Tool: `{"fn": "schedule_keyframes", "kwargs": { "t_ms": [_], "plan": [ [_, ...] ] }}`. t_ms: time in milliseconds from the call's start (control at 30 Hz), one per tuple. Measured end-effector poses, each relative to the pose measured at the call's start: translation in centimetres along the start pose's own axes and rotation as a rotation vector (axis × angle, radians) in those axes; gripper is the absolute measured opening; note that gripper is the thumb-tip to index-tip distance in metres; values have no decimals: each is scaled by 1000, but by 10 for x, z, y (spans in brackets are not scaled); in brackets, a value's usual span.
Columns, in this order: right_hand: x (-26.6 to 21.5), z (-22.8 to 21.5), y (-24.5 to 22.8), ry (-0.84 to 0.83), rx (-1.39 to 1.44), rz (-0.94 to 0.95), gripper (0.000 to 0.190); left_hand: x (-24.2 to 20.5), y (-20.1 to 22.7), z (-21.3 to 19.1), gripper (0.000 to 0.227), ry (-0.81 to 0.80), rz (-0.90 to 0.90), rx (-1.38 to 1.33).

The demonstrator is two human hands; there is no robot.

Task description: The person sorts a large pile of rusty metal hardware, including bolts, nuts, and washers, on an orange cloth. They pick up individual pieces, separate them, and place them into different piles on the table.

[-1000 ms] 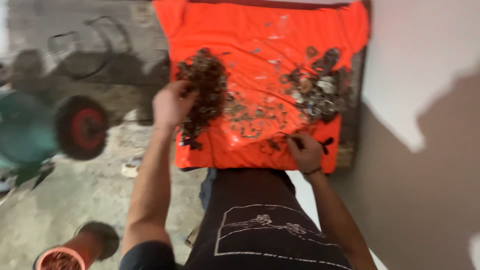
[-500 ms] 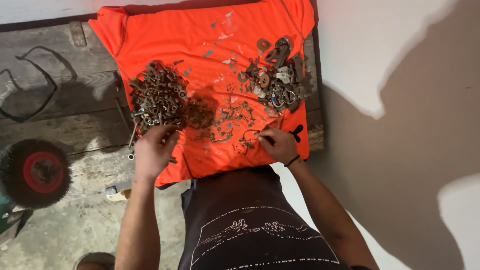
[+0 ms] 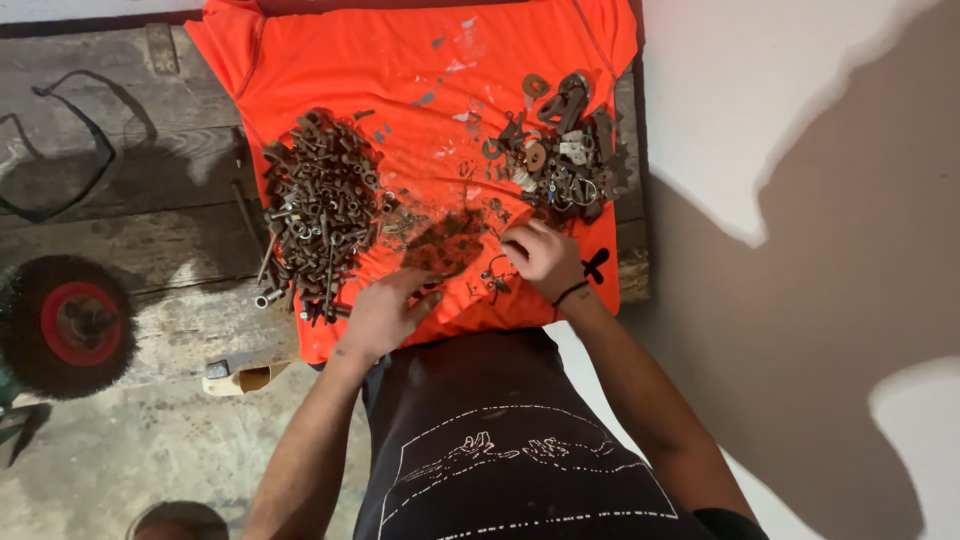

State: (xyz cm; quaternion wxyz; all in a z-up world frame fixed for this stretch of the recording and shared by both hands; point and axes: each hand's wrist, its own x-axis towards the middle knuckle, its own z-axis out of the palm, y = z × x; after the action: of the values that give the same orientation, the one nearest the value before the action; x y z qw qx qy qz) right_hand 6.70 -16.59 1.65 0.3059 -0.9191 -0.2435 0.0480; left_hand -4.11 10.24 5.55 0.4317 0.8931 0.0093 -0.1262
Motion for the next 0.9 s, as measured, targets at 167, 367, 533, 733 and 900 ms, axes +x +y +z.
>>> {"fn": "schedule_keyframes", "kwargs": {
  "t_ms": [167,367,533,733,900],
  "plan": [
    [9,1,2,-41,163,19,14,-7,-5,8,33,-54,-22,-27],
    [-19,-7,12,-114,892,254,12,-2,21,4,26,-39,2,-260],
    [-44,-25,-12,-121,1309,130,11,0,75,-8,28,53,115,-453],
    [-69,-24,-25,-96,1366,122,15,0,97,-11,29,99,320,-617],
    [-70,-34,-46,-37,1293,130,15,1,88,-10,18,56,276,-675]
  ]
}}
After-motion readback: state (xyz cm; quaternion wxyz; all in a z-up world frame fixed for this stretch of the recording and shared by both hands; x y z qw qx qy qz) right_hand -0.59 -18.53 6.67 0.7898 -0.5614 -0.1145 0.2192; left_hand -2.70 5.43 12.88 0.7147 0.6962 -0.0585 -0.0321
